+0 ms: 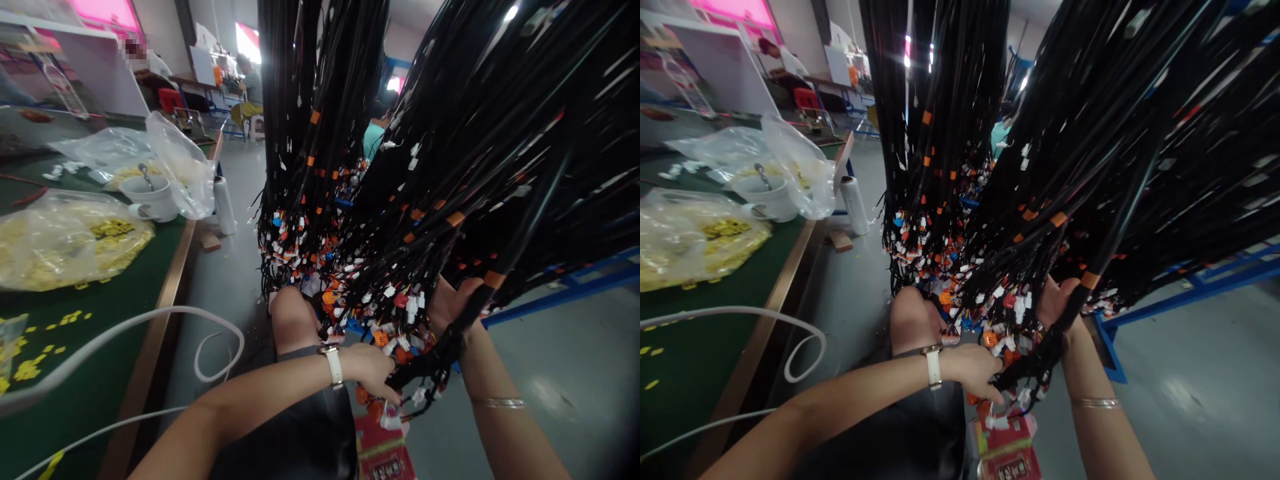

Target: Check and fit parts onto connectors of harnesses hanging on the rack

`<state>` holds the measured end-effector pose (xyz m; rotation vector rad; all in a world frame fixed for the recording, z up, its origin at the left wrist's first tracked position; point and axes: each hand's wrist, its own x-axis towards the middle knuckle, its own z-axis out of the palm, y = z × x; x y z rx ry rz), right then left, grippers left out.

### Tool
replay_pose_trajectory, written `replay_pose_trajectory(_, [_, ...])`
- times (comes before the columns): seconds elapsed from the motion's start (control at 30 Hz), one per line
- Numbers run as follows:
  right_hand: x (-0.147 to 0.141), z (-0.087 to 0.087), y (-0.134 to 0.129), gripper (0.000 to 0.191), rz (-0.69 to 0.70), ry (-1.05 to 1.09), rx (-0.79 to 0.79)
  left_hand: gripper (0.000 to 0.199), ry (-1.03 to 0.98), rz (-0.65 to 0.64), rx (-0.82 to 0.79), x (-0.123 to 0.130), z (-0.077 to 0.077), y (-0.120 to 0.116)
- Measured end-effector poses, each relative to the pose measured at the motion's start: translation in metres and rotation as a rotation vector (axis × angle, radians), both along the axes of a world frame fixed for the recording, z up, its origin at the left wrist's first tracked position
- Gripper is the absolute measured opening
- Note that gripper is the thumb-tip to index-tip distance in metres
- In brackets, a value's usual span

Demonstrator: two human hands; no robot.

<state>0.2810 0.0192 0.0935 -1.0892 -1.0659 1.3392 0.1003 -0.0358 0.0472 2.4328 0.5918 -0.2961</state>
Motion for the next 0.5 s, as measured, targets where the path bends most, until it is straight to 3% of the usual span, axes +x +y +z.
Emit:
replay_pose_trajectory(0.1, [-0.002, -0.001, 0.002, 0.084, 0.138, 0.121, -0.051, 0.059, -0.043, 0.005, -0.102, 0.004, -0.016, 0.001])
replay_pose_trajectory(0.23, [0.002, -0.006, 0.007, 0.082, 0.161, 0.180, -0.058, 0.050, -0.131, 0.166, -0.285, 0.005, -0.029, -0.005])
replay_pose_trajectory(0.4, [0.008, -0.009, 0.014, 0.082, 0.174, 0.180, -0.065, 0.028, -0.282, 0.534, -1.136, 0.006, -0.026, -0.021])
replay_pose_trajectory(0.5, [0.009, -0.007, 0.015, 0.081, 0.170, 0.167, -0.082, 0.029, -0.209, 0.662, -1.411, 0.005, -0.020, -0.023])
